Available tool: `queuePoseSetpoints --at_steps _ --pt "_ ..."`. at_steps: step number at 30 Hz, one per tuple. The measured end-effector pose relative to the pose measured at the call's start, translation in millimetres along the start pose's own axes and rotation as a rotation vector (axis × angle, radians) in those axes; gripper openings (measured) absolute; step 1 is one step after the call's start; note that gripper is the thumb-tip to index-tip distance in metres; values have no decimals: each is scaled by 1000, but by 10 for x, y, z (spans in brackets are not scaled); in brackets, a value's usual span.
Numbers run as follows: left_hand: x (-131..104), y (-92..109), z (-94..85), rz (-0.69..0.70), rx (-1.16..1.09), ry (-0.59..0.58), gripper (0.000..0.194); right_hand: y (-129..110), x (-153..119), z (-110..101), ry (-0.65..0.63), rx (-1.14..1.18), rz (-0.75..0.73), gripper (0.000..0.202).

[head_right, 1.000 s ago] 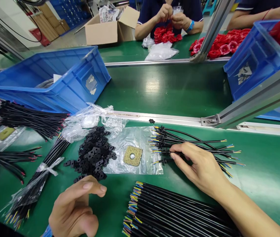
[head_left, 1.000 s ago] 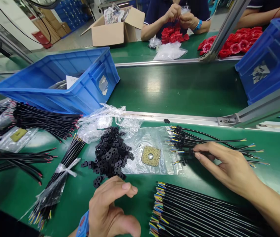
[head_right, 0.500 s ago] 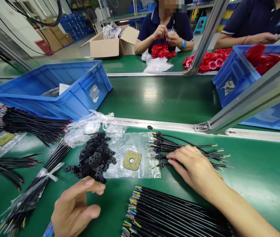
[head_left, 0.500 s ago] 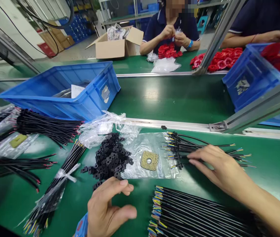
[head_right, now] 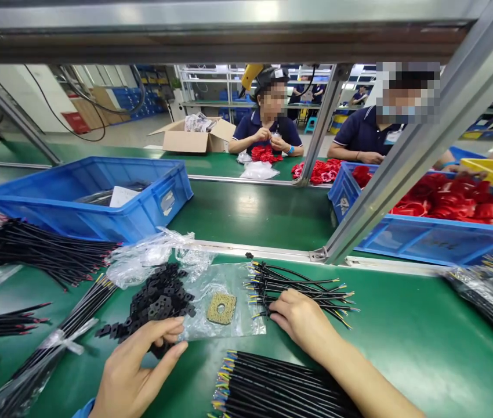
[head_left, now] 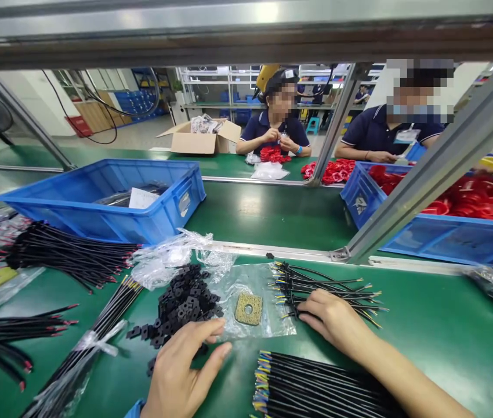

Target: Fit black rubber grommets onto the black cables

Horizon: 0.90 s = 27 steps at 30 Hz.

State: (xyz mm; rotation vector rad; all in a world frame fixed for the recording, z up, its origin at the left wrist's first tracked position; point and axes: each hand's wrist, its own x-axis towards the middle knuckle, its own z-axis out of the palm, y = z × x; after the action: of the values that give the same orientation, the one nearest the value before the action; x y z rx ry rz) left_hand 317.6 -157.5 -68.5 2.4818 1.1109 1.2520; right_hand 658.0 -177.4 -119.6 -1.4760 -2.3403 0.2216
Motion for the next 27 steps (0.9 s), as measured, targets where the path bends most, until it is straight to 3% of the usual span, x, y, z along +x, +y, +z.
queuePoseSetpoints --at_steps 12,27 --pt "29 -9 13 26 -4 36 19 49 43 -60 -1 293 90 21" --pt "-2 -16 52 0 -12 24 21 37 36 -26 -46 287 54 14"
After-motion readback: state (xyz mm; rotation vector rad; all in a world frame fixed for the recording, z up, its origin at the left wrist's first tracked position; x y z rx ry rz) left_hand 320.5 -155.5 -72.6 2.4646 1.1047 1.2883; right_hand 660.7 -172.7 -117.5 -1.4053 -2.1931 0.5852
